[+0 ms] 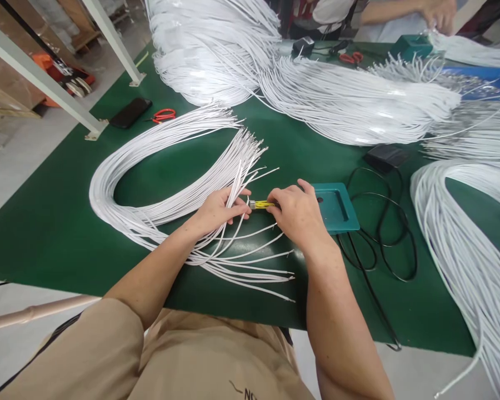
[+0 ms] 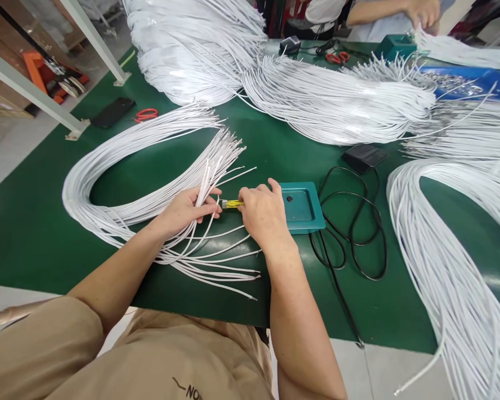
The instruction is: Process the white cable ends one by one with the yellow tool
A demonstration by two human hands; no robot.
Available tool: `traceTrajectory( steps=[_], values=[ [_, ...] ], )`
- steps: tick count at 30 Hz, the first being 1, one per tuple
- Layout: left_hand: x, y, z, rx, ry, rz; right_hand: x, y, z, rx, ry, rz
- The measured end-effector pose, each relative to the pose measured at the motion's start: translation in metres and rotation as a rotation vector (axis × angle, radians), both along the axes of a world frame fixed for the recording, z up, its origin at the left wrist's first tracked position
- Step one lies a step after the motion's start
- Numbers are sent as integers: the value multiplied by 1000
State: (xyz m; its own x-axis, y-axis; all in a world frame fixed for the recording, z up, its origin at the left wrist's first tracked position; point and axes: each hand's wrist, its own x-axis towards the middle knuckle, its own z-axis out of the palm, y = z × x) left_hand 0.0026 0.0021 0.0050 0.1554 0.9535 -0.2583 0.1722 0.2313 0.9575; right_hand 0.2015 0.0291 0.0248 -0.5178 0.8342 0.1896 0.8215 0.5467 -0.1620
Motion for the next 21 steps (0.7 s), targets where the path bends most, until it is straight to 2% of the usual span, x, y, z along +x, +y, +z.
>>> traceTrajectory(
  steps=[4,9,17,19,21],
  values=[
    [3,1,-4,2,70,-3,2,2,-6,-42,-2,0],
    [6,2,-10,10,125,24,0,4,-9,7,0,-20],
    [10,0,-13,23,215,27,3,2,-7,10,3,-22],
    [9,1,-13,17,202,21,7,1,-7,88,33,-119],
    [8,1,-12,6,182,2,11,1,-11,184,32,-278]
  ],
)
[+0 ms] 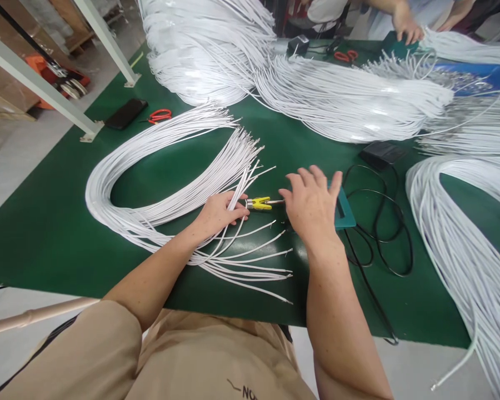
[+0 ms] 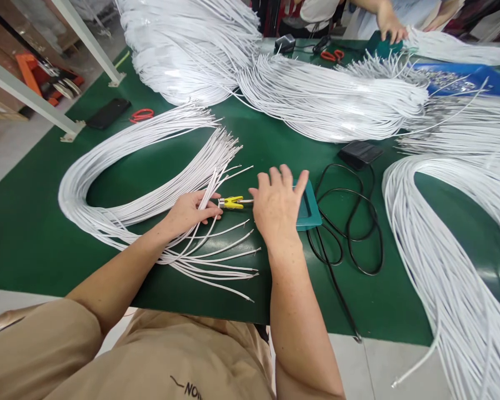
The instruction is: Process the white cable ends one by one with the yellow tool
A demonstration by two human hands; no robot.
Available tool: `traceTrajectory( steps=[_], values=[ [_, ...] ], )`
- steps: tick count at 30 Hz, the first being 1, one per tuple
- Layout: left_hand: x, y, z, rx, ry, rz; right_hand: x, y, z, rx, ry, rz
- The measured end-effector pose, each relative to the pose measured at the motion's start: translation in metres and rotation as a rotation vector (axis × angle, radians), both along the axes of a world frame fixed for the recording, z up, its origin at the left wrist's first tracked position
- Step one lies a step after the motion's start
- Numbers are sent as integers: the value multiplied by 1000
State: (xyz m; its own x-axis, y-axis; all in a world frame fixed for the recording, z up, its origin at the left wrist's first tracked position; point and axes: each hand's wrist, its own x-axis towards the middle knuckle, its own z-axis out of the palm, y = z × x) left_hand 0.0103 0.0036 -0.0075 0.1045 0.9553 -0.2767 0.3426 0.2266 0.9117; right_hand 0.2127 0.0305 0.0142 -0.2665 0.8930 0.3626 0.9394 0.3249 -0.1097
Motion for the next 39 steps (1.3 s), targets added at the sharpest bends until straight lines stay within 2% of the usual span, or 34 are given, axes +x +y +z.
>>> traceTrajectory(
  steps=[3,6,8,10,13,14,16,19,22,25,27,29,30,32,33,35,37,39],
  values=[
    [-3,1,3,-21,-31,-17,5,2,-7,30,-32,-107],
    [-8,2,7,-40,-66,1,7,4,-8,42,-24,-89],
    [-11,3,10,-33,-85,8,4,2,-1,59,43,-41],
    [-15,4,10,-16,-99,3,-6,-4,10,18,159,121],
    [-20,5,7,15,-124,3,-31,-21,22,-163,269,562],
    [-21,5,6,29,-132,7,-42,-28,23,-210,228,705],
    [-23,6,4,54,-151,12,-61,-41,19,-233,61,771],
    [-25,5,5,54,-172,30,-79,-57,9,-318,-135,664],
    [-24,4,9,31,-182,53,-78,-66,9,-548,-130,587],
    [-22,2,12,29,-172,46,-62,-62,19,-744,20,632],
    [-21,0,14,50,-148,33,-49,-49,27,-936,327,628],
    [-20,-3,18,80,-135,6,-39,-31,31,-868,488,459],
    [-19,-4,20,90,-126,-8,-35,-22,31,-794,660,291],
    [-18,-7,24,97,-89,-28,-33,-8,28,-728,943,132],
    [-17,-8,26,99,-69,-34,-33,-4,26,-717,1083,108],
    [-15,-9,28,112,-69,-30,-36,0,21,-730,1271,160],
    [-11,-9,28,141,-135,0,-39,-1,17,-748,1336,213],
    [-8,-8,24,166,-205,36,-42,-3,15,-780,1306,246]
  ],
)
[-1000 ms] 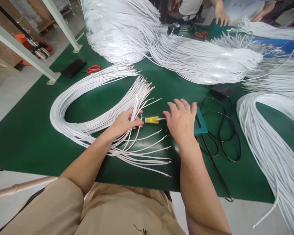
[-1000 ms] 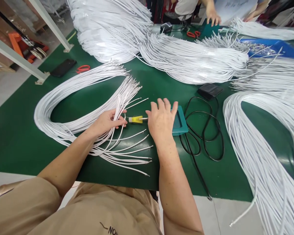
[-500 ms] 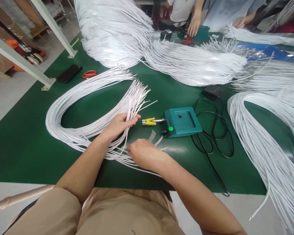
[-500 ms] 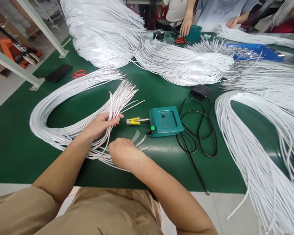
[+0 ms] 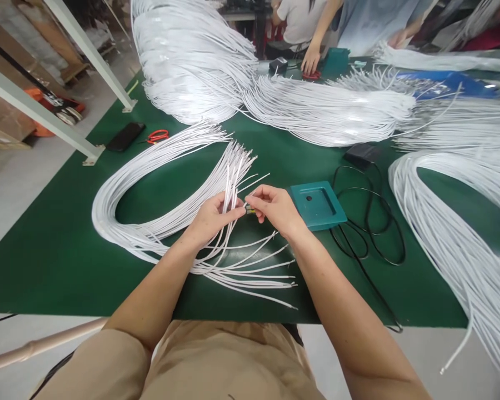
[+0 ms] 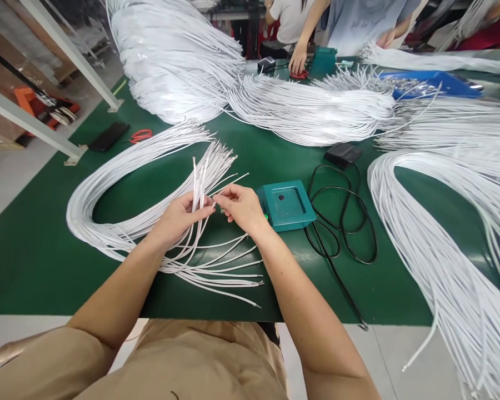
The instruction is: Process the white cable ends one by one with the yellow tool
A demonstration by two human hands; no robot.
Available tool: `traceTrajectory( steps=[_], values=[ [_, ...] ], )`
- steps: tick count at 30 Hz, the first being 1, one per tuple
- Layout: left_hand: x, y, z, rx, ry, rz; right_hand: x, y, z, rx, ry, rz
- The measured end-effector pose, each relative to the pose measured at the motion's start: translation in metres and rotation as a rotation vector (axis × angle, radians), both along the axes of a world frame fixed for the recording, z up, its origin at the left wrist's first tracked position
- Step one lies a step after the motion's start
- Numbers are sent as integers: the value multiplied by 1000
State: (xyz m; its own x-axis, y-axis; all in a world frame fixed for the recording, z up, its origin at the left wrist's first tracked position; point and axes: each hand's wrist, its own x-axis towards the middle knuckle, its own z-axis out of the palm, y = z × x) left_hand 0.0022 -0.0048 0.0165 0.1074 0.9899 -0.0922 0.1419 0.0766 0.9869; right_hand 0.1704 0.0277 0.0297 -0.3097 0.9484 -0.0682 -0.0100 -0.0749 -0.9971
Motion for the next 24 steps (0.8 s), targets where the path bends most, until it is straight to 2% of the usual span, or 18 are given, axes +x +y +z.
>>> traceTrajectory(
  steps=[3,8,11,15,20,24],
  values=[
    [4,1,-7,6,-32,33,-4,-2,-3,-6,-5,33],
    [6,1,-8,-13,12,59,-9,-6,-11,-17,138,-131],
    [7,1,-7,14,50,49,-8,-8,-14,-41,158,-170],
    [9,1,-9,57,4,80,-7,-8,-17,-150,280,-129],
    [9,2,-10,5,-84,87,-10,-8,-23,-363,526,-18],
    [9,1,-6,4,-85,72,-11,-8,-20,-382,522,7]
  ],
)
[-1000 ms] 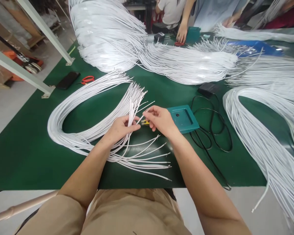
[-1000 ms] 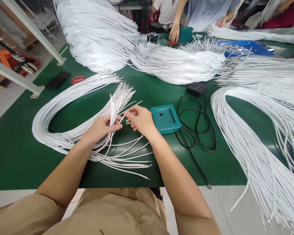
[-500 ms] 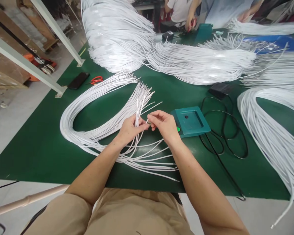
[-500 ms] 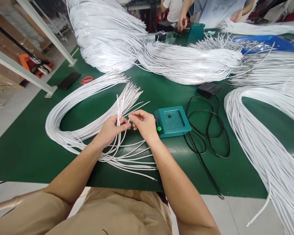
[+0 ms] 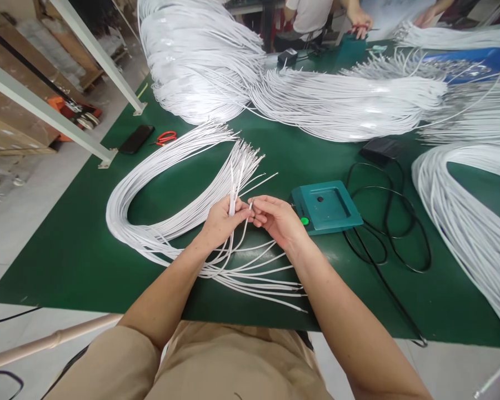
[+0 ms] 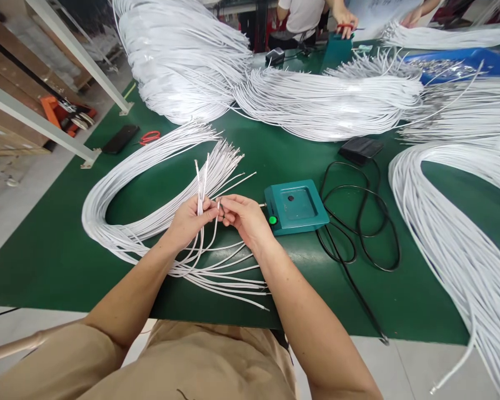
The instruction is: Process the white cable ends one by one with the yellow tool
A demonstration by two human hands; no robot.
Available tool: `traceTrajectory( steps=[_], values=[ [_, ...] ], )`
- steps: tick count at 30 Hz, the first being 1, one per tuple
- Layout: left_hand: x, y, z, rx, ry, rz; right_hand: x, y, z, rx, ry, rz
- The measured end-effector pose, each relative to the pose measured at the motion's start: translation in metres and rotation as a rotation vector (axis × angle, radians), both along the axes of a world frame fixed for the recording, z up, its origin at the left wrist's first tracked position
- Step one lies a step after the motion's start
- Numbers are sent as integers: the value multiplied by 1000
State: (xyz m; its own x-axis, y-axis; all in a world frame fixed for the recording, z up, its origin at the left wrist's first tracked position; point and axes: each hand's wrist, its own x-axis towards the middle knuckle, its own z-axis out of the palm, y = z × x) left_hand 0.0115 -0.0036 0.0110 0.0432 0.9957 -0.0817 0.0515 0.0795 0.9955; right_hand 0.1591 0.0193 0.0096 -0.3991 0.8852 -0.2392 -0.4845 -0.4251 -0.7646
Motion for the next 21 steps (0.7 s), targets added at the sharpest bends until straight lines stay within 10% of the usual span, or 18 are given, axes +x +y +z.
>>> traceTrajectory(
  steps=[21],
  values=[
    [-3,0,1,-7,-7,-122,5,1,1,3,-26,57]
  ],
)
